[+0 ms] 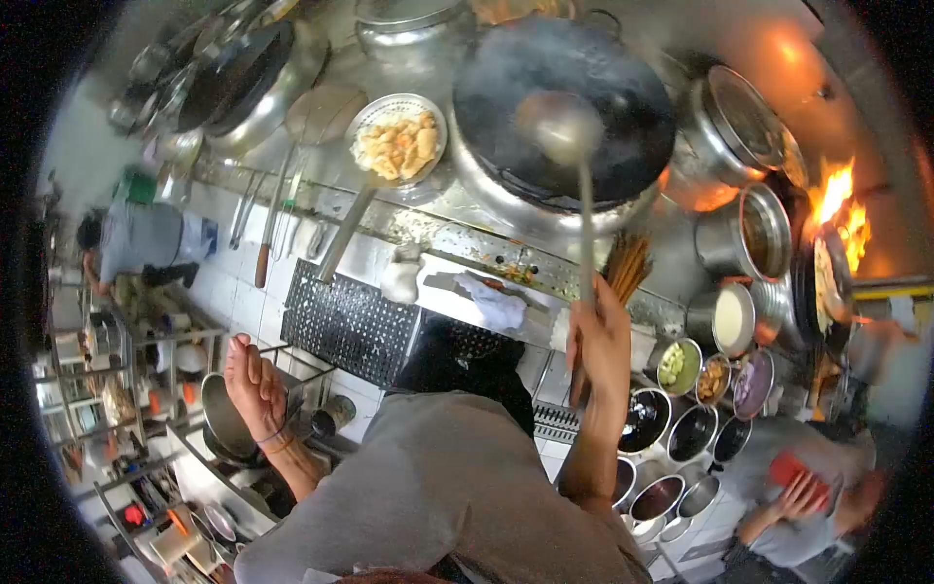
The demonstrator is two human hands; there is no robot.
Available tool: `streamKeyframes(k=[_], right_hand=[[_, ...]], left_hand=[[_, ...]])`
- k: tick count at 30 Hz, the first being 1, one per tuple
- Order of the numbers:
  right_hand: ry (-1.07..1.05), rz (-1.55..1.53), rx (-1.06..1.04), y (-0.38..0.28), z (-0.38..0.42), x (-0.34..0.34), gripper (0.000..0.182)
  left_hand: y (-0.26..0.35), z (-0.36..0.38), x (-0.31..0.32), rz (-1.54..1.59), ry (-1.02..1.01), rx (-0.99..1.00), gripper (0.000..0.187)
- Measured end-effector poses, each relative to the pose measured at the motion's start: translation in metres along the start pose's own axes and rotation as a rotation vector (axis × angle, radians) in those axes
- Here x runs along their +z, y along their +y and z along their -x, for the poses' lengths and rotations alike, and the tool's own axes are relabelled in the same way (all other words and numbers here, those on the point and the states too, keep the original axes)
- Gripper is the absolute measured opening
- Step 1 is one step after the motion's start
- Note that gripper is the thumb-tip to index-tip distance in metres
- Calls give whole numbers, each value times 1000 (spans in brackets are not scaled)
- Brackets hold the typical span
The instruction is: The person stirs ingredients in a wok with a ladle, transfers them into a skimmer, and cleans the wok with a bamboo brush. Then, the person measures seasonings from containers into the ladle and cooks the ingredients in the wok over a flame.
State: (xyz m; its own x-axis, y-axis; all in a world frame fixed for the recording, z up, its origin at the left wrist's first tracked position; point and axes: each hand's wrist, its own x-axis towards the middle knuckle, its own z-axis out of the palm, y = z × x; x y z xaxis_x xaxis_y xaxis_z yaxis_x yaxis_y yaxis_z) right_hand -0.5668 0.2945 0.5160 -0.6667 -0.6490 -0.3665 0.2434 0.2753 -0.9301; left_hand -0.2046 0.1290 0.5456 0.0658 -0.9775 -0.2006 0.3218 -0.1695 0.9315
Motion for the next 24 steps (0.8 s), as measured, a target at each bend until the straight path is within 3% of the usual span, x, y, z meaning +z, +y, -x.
streamKeyframes(k=[3, 5, 7, 11, 12, 13, 15, 16, 17, 18, 19, 20, 22, 24], right_hand=[[-64, -90, -9, 18, -65, 2, 42], [122, 74, -110, 33, -82, 24, 43], [287, 396, -304, 45, -63, 38, 44], [256, 266, -259, 27, -21, 49, 45], [150, 148, -124, 13, -30, 42, 45], [46, 23, 1, 1, -42, 36, 45], [29, -80, 1, 19, -68, 38, 43], [139, 34, -80, 26, -78, 47, 43], [247, 151, -161, 34, -88, 52, 43], [360, 396, -275, 38, -81, 63, 46], [425, 448, -236, 43, -63, 69, 48], [429, 440, -325, 54, -44, 73, 48], [416, 450, -426, 47, -35, 73, 48], [218, 231, -27, 23, -19, 66, 48]], left_hand=[[-3, -19, 26, 22, -26, 11, 33], [-13, -46, 34, 23, -198, 29, 39], [-26, -75, 49, -131, -66, 127, 41], [-37, -112, 28, -267, -163, 135, 38], [-47, -127, 10, -461, -201, 255, 33], [-58, -139, -3, -454, -216, 245, 33], [-76, -157, -23, -982, -189, 694, 27], [-81, -163, -25, -970, -175, 801, 22], [-83, -166, -26, -952, -179, 801, 22], [-84, -168, -28, -758, -162, 584, 23], [-84, -169, -30, -567, -140, 362, 24], [-73, -161, -20, -467, -146, 188, 25], [-71, -150, -2, -443, -205, 175, 26], [-69, -131, 34, -497, -355, 270, 29]])
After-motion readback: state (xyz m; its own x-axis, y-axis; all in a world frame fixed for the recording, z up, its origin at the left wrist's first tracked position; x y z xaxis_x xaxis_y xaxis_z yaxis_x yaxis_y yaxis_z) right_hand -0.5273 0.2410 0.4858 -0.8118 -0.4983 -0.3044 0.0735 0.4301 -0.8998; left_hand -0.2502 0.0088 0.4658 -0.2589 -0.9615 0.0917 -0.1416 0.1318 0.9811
